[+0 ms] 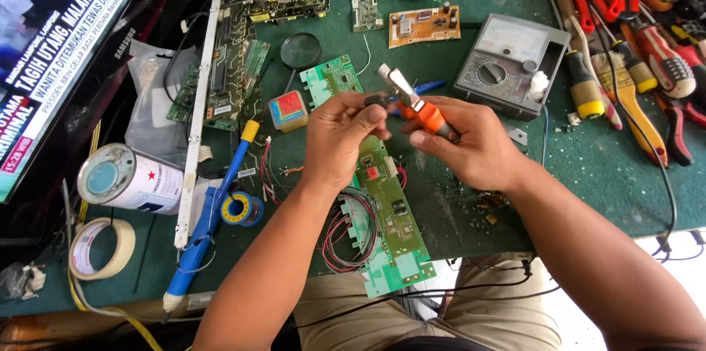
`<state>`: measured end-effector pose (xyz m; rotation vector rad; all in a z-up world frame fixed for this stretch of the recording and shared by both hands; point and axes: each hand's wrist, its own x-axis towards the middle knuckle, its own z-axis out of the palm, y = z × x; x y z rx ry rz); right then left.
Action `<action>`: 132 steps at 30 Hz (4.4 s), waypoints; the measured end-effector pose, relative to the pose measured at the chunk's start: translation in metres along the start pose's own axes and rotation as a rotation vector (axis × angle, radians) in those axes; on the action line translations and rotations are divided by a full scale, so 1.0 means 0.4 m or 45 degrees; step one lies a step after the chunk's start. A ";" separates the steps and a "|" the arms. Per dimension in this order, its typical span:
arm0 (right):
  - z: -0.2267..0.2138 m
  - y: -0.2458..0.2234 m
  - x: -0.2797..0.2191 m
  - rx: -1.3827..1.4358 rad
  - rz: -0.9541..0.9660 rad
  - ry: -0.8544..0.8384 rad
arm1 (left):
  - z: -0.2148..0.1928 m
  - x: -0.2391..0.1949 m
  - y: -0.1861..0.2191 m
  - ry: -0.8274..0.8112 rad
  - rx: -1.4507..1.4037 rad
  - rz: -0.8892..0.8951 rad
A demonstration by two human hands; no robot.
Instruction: The person uses a soldering iron and solder wire to attach components to a green circuit board. They then use pliers to strip the insulation from a black wire and prepare it for connection.
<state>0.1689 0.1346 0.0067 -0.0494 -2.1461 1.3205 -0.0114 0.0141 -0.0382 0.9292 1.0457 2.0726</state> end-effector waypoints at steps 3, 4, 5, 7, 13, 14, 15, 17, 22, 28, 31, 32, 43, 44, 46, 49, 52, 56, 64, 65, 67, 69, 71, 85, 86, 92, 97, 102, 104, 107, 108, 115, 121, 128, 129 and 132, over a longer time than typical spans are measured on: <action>-0.004 0.007 0.003 -0.075 -0.038 0.017 | 0.008 0.002 0.016 0.086 0.015 0.008; -0.002 0.008 0.005 -0.112 -0.068 0.021 | 0.013 0.001 0.018 0.107 0.006 0.010; 0.000 0.009 0.005 -0.147 -0.094 0.025 | 0.018 -0.002 0.020 0.128 -0.004 0.009; 0.004 0.006 0.004 -0.176 -0.110 0.037 | 0.011 0.001 0.002 0.142 0.053 0.022; -0.001 0.006 0.006 -0.357 -0.207 0.020 | 0.005 -0.004 -0.019 0.166 0.102 0.026; -0.001 0.005 0.006 -0.367 -0.193 0.009 | 0.003 -0.007 -0.024 0.159 0.080 0.016; 0.000 0.014 -0.002 -0.367 -0.189 0.009 | 0.004 -0.008 -0.021 0.160 0.079 0.012; 0.000 0.034 -0.020 -0.418 -0.200 0.003 | 0.008 -0.010 -0.016 0.107 0.008 0.015; 0.007 0.053 -0.038 -0.077 0.109 -0.055 | 0.001 -0.018 -0.023 -0.017 -0.157 -0.102; -0.005 -0.007 -0.002 0.110 0.159 -0.064 | -0.004 -0.014 -0.015 -0.086 -0.218 -0.073; -0.011 -0.057 0.019 0.086 0.104 -0.058 | -0.011 -0.006 -0.015 -0.118 -0.194 -0.039; -0.010 -0.078 0.027 0.082 0.080 -0.062 | -0.014 -0.003 -0.015 -0.138 -0.188 -0.019; -0.016 -0.033 0.005 -0.012 -0.087 0.132 | 0.020 -0.006 0.042 -0.224 0.174 0.230; -0.017 -0.025 0.001 -0.017 -0.081 0.177 | 0.022 -0.005 0.044 -0.237 0.262 0.284; -0.028 -0.017 -0.005 -0.032 -0.045 0.203 | 0.031 -0.005 0.053 -0.244 0.273 0.268; -0.036 -0.031 -0.008 -0.031 0.038 0.182 | 0.029 -0.007 0.054 -0.228 0.299 0.246; -0.014 -0.067 0.007 0.134 0.200 0.127 | 0.028 -0.005 0.057 -0.194 0.280 0.241; 0.005 0.020 -0.001 0.605 0.380 0.269 | 0.058 -0.010 0.094 -0.196 0.109 0.173; 0.000 -0.034 0.013 0.279 0.355 0.230 | 0.028 -0.005 0.055 -0.184 0.152 0.231; -0.001 -0.025 0.006 0.273 0.400 0.258 | 0.028 -0.005 0.055 -0.203 0.186 0.283; 0.003 -0.032 0.005 0.257 0.433 0.279 | 0.016 -0.003 0.040 -0.224 0.255 0.332; 0.000 0.000 -0.005 0.240 0.465 0.299 | 0.014 -0.005 0.029 -0.244 0.324 0.381; -0.010 0.068 -0.018 0.300 0.516 0.296 | 0.019 -0.010 0.026 -0.214 0.485 0.447; -0.001 0.024 -0.003 -0.250 0.638 0.075 | 0.046 -0.007 0.067 -0.070 1.061 0.879; -0.007 0.026 -0.008 -0.250 0.570 0.046 | 0.047 -0.009 0.072 -0.082 1.064 0.840; -0.004 -0.038 0.000 0.056 0.415 -0.149 | 0.030 -0.004 0.058 -0.078 0.705 0.465; -0.013 0.005 -0.001 0.126 0.389 -0.263 | 0.032 -0.020 0.112 -0.187 0.522 0.132; -0.029 0.020 -0.014 0.613 0.394 0.042 | 0.020 -0.009 0.104 -0.181 0.377 0.203; -0.039 0.075 -0.013 0.168 0.126 0.143 | 0.015 0.008 0.089 -0.253 0.352 0.408; -0.027 -0.010 0.014 -0.069 0.026 0.102 | 0.020 0.005 0.086 -0.205 0.300 0.336; -0.027 0.002 0.015 -0.072 0.017 0.109 | 0.021 0.010 0.086 -0.214 0.301 0.343; -0.037 0.050 -0.001 -0.375 -0.222 0.028 | 0.010 0.010 0.049 -0.054 0.324 0.366; -0.038 0.041 0.000 -0.591 -0.279 -0.009 | 0.008 0.012 0.057 -0.052 0.415 0.396; -0.042 0.057 -0.006 -0.827 -0.414 0.018 | -0.005 0.016 0.060 -0.084 0.466 0.340; -0.042 0.055 -0.004 -0.828 -0.408 0.022 | -0.006 0.017 0.061 -0.089 0.463 0.335; -0.028 0.034 -0.004 -0.834 -0.455 0.000 | -0.012 0.017 0.063 -0.079 0.460 0.320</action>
